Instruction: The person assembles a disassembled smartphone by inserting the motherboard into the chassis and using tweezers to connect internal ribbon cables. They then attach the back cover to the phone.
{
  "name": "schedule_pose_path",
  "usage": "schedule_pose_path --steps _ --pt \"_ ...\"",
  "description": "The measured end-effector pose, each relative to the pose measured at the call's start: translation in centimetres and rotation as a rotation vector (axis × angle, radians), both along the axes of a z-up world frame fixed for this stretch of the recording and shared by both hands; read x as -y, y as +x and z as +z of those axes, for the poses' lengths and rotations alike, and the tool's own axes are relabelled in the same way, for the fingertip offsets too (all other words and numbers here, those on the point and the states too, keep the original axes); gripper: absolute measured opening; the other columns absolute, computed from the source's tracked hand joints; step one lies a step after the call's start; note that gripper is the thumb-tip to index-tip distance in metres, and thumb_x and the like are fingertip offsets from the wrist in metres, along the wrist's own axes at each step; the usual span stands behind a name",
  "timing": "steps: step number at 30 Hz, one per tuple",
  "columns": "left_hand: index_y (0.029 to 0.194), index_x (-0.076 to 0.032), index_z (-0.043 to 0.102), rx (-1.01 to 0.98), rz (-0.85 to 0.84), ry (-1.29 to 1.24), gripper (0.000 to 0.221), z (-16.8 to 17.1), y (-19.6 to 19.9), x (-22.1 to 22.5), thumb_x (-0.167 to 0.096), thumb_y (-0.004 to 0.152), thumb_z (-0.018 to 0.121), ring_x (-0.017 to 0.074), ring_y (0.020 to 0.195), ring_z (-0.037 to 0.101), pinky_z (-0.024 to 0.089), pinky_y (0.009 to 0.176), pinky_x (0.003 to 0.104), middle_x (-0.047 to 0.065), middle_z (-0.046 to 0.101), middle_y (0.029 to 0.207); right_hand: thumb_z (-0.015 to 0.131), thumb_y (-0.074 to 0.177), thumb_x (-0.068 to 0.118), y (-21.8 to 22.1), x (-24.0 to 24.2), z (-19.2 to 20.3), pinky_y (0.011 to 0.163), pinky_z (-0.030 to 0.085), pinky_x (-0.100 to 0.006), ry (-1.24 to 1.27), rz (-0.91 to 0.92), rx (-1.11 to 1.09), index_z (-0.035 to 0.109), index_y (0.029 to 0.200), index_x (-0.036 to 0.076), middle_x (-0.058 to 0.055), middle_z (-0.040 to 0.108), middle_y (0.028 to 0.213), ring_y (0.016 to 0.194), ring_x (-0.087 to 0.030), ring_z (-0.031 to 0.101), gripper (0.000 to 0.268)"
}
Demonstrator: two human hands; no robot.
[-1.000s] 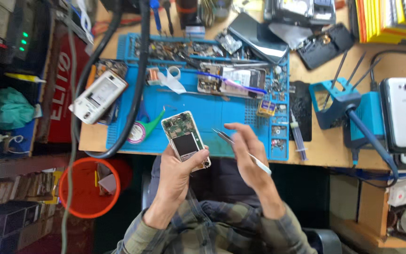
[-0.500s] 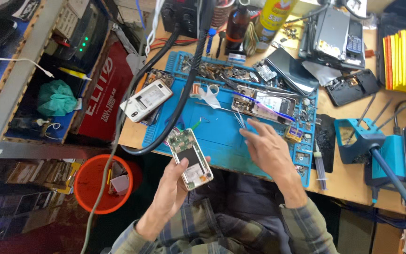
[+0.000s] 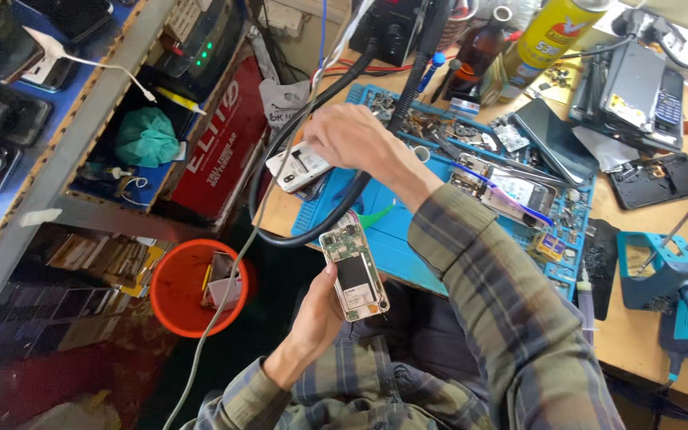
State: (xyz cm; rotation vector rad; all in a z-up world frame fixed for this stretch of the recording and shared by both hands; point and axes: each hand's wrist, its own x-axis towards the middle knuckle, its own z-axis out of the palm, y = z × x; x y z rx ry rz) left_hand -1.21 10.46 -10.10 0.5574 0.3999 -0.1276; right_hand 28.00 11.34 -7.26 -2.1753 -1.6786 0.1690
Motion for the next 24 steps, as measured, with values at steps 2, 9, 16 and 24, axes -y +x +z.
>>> schedule_pose_path --steps 2,9,16,24 --pt "0.144 -0.002 0.053 0.016 -0.014 0.050 0.065 0.5 0.3 -0.6 -0.049 0.099 0.046 0.0362 0.102 0.074 0.063 0.084 0.052 0.027 0.072 0.122 0.061 0.082 0.002 0.2 -0.5 -0.8 0.046 0.022 -0.039 0.029 -0.067 0.132 0.031 0.063 0.018 0.000 0.027 0.057 0.057 -0.020 0.021 0.039" --pt "0.127 0.003 0.065 0.051 0.082 0.133 0.058 1.5 0.8 -0.5 -0.045 0.105 0.042 0.0369 0.094 0.077 0.066 0.072 0.050 0.026 0.077 0.104 0.089 0.076 0.027 -2.2 -0.7 4.0 0.112 0.049 -0.056 -0.391 -0.016 -0.071 0.058 0.144 0.016 -0.010 0.066 0.135 0.136 -0.037 0.054 0.074" --pt "0.127 0.002 0.066 0.051 0.067 0.171 0.059 1.1 0.9 -0.7 -0.047 0.105 0.041 0.0349 0.094 0.078 0.066 0.073 0.049 0.025 0.078 0.105 0.084 0.082 0.019 -1.7 -0.1 3.9 0.104 0.052 -0.057 -0.342 -0.040 -0.137 0.067 0.127 0.013 -0.008 0.069 0.127 0.126 -0.037 0.061 0.048" --pt "0.127 0.004 0.065 0.061 0.030 0.218 0.063 0.7 0.9 -0.4 -0.048 0.104 0.041 0.0386 0.097 0.077 0.064 0.075 0.053 0.031 0.076 0.111 0.075 0.091 0.021 -1.7 1.8 3.9 0.095 0.057 -0.055 -0.321 -0.086 -0.138 0.077 0.108 0.023 -0.004 0.076 0.113 0.114 -0.035 0.070 0.017"
